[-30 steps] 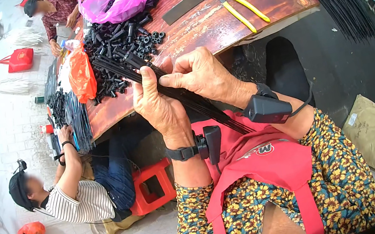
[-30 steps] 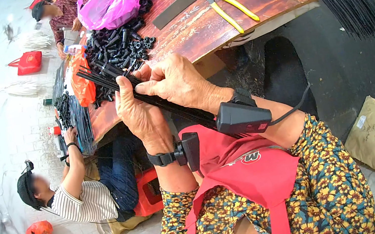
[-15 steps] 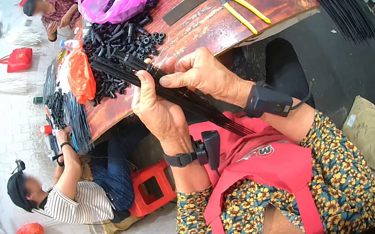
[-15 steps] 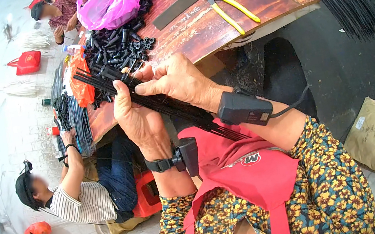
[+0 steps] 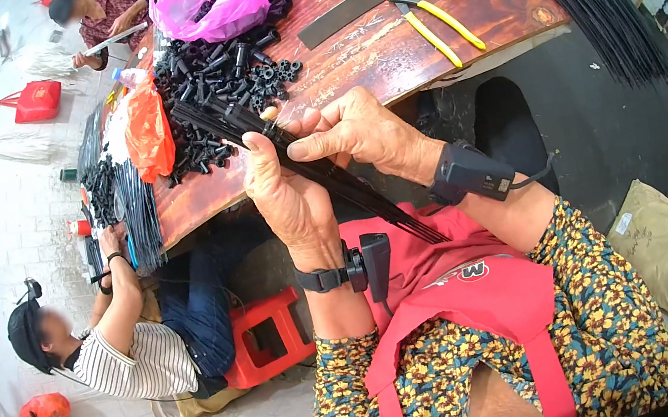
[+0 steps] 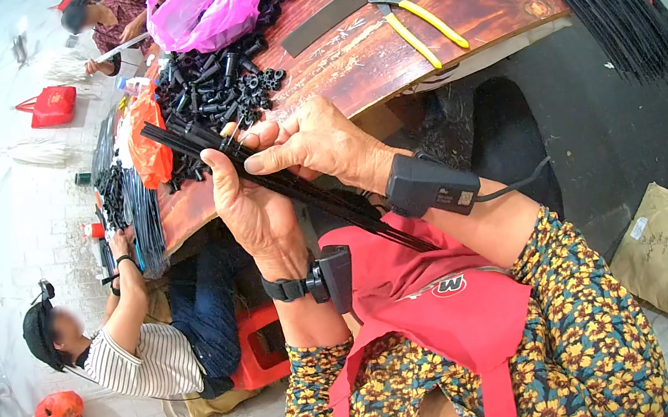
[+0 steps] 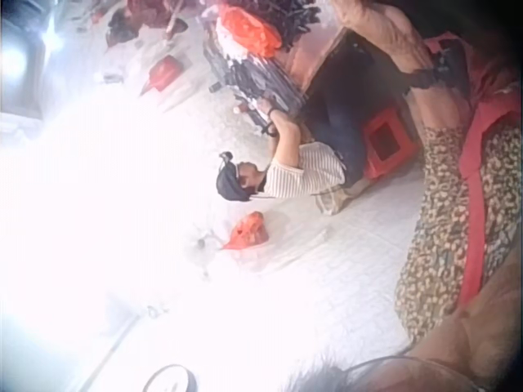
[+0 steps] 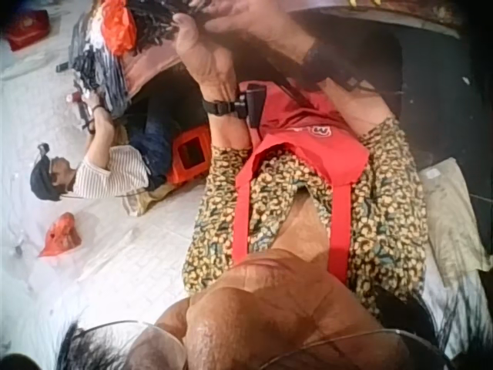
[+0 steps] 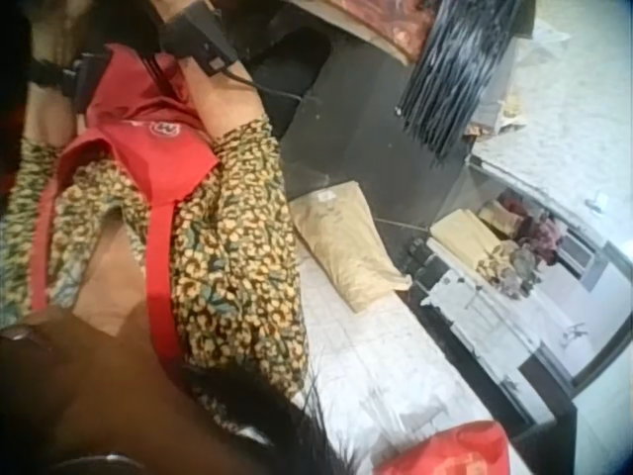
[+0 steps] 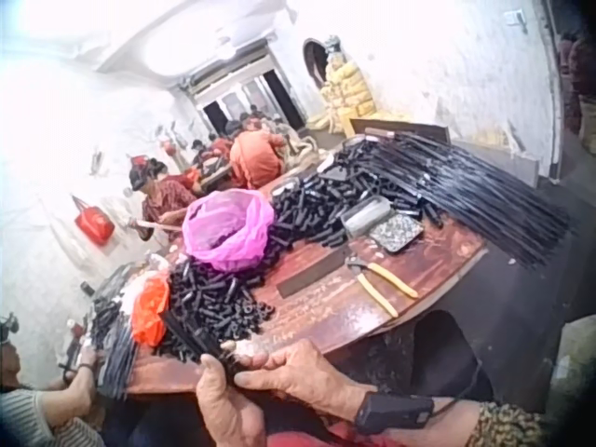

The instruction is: Assembling umbrella rib components by hand and using pliers in a factory setting.

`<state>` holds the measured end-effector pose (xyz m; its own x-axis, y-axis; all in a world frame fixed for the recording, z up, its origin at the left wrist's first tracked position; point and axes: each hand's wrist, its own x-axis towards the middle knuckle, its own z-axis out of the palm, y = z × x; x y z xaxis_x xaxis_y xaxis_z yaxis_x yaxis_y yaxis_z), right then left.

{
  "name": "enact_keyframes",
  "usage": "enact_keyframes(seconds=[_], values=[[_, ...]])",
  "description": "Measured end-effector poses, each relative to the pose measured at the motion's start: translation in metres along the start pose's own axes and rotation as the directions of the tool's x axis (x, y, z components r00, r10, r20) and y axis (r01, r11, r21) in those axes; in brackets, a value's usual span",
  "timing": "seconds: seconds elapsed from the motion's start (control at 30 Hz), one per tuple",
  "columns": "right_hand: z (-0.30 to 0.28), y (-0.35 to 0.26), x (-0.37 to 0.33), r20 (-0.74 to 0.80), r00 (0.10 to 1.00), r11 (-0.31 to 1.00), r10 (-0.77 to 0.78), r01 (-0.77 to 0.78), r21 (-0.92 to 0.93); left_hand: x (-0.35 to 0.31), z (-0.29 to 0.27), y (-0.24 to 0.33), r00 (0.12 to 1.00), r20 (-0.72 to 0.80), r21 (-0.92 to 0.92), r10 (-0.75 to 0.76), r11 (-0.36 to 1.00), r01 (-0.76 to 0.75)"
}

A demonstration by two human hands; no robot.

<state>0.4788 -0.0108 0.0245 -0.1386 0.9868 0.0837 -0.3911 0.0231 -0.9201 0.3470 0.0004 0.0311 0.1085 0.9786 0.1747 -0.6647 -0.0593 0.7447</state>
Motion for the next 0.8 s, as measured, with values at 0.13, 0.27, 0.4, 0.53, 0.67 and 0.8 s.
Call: enact_keyframes(seconds=[0.13, 0.27, 0.4, 0.53, 0.67, 0.8], values=[[0.000, 0.010, 0.007, 0.034, 0.998, 0.997, 0.044, -0.046, 0.064, 0.001, -0.007, 0.001, 0.999, 0.033, -0.021, -0.014, 1.000, 0.015], [-0.003, -0.002, 0.004, 0.052, 0.993, 0.995, 0.103, -0.103, -0.003, 0.005, -0.016, -0.004, 0.986, 0.165, -0.140, -0.038, 0.988, 0.061], [0.002, -0.004, 0.001, 0.123, 0.986, 0.992, 0.113, -0.118, 0.034, 0.012, -0.035, -0.005, 0.934, 0.356, -0.218, -0.027, 0.970, 0.111], [0.000, 0.006, 0.007, 0.096, 0.994, 0.998, 0.058, -0.058, -0.008, 0.010, -0.030, -0.001, 0.951, 0.299, -0.140, -0.079, 0.982, 0.126], [-0.004, 0.003, 0.006, 0.064, 0.996, 0.996, 0.061, -0.056, -0.076, 0.008, -0.025, -0.001, 0.973, 0.212, -0.122, -0.094, 0.985, 0.122], [-0.005, 0.004, 0.010, 0.070, 0.996, 0.995, 0.063, -0.057, -0.083, 0.007, -0.028, 0.000, 0.981, 0.162, -0.159, -0.106, 0.978, 0.132]])
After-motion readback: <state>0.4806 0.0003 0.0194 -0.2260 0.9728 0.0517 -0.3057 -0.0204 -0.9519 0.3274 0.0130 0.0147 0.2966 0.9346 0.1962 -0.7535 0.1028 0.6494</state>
